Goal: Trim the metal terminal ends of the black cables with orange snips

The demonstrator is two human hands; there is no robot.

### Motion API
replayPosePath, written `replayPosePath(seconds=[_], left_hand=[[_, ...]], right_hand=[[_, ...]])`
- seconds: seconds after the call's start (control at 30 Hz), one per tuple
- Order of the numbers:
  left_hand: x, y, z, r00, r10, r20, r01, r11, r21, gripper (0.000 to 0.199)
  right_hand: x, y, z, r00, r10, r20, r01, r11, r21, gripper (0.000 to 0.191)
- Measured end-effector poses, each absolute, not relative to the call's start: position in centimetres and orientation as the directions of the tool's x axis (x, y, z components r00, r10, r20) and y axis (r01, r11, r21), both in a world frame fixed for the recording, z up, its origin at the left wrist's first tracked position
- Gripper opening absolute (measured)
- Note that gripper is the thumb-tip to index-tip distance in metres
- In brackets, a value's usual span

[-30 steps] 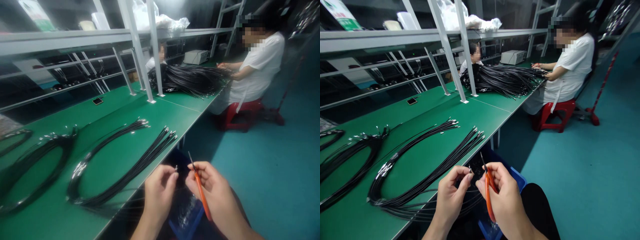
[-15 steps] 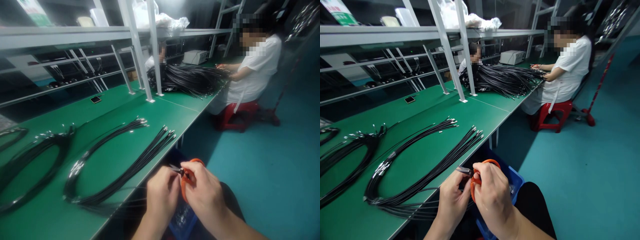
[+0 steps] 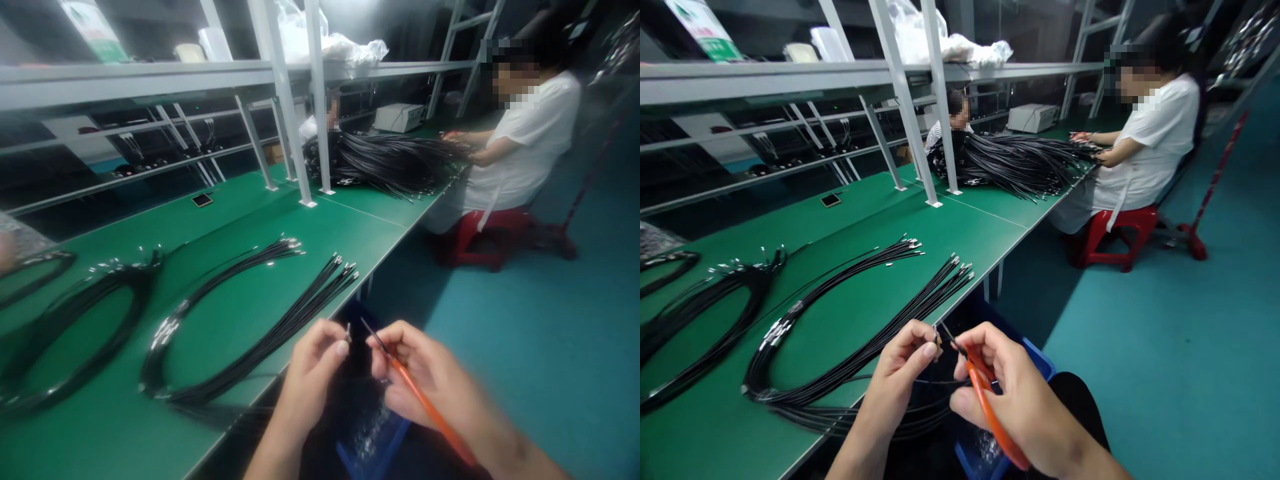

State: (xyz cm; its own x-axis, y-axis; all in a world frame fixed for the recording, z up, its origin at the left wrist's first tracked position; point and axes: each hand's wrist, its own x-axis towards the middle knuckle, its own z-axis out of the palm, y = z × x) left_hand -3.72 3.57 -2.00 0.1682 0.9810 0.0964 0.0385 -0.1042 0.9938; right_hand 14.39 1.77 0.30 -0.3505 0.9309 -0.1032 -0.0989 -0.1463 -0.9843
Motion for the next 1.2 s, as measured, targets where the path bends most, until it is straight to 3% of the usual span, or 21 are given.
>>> replayPosePath(seconds=[0.1, 0.17, 0.5, 0.77, 1.0, 1.2], left_hand=[[-4.1, 3.7, -2.0, 0.237, 0.969, 0.071, -0.103, -0.047, 0.994, 0.010], [-4.2, 3.7, -2.0, 0.257, 0.964, 0.066, -0.152, -0.028, 0.988, 0.009], [-4.0, 3.5, -1.5, 0.292, 0.953, 0.083, -0.122, -0.050, 0.991, 0.013], [-4.1, 3.5, -1.6, 0.287, 0.954, 0.085, -0.060, -0.070, 0.996, 0.009], [-4.2, 3.7, -2.1, 0.265, 0.963, 0.048, -0.067, -0.032, 0.997, 0.010], [-4.1, 3.5, -1.8, 0.249, 0.968, 0.041, 0.037, -0.052, 0.998, 0.010]], right_hand=[[15.2, 2.3, -0.2, -0.572, 0.810, -0.130, -0.250, -0.324, -0.913, 0.037], [15.3, 2.6, -1.0, -0.635, 0.759, -0.142, -0.261, -0.384, -0.886, 0.041], [15.1, 3.2, -2.1, -0.656, 0.724, -0.213, -0.278, -0.494, -0.824, 0.027], [15.0, 3.7, -1.9, -0.644, 0.729, -0.232, -0.202, -0.455, -0.867, 0.032], [15.2, 2.8, -0.8, -0.540, 0.781, -0.314, 0.002, -0.372, -0.928, 0.015], [15.8, 2.8, -1.1, -0.423, 0.871, -0.248, -0.066, -0.303, -0.951, 0.029]])
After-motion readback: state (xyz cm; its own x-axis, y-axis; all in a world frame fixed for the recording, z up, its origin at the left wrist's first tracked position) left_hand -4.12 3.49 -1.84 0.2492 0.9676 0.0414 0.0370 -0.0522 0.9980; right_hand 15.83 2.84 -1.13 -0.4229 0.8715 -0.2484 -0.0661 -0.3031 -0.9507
